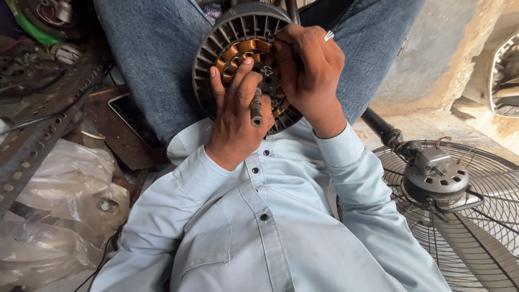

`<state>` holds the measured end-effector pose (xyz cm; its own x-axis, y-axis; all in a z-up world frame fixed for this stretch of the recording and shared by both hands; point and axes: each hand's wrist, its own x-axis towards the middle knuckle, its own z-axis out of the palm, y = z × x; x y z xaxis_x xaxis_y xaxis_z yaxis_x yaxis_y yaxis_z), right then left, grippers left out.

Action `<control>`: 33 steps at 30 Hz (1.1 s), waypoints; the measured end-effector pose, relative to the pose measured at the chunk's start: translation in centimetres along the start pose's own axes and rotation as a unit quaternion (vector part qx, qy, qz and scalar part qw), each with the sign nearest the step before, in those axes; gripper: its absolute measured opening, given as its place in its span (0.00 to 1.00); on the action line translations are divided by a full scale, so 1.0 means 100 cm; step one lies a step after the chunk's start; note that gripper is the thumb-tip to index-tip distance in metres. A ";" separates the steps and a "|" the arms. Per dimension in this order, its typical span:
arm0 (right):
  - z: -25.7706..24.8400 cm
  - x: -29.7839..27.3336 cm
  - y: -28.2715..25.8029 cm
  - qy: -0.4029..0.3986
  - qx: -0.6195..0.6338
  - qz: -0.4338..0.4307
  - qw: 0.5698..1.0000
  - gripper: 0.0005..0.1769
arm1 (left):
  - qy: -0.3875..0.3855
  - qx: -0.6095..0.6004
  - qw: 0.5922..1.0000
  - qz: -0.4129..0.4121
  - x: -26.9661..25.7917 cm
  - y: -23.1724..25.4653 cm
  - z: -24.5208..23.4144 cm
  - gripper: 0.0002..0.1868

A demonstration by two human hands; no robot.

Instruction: The person uses pliers to pull out internal components and wires from a fan motor stator, then uses a thin tool to clear small holes in the metal frame.

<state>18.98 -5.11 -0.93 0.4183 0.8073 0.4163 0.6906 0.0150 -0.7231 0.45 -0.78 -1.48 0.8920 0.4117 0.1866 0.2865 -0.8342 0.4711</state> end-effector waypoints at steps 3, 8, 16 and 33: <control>0.000 0.001 -0.003 0.008 -0.009 -0.005 1.000 0.10 | 0.004 -0.008 1.000 0.015 0.003 -0.001 -0.008 0.06; 0.000 0.000 -0.001 0.016 0.006 0.012 1.000 0.09 | 0.005 -0.070 0.997 0.027 -0.006 -0.012 -0.035 0.10; 0.001 -0.024 0.110 0.200 -0.019 0.110 0.973 0.10 | 0.041 -0.062 0.997 -0.016 -0.016 -0.016 -0.045 0.09; -0.053 -0.020 -0.054 -0.228 0.013 0.071 0.971 0.16 | 0.040 -0.107 0.993 0.012 -0.026 0.000 -0.028 0.07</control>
<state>17.52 -9.91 5.05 0.1994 0.9795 0.0293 0.6274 -0.1047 -0.7717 -2.83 -0.82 0.44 0.8651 0.4270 0.2633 0.1769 -0.7509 0.6363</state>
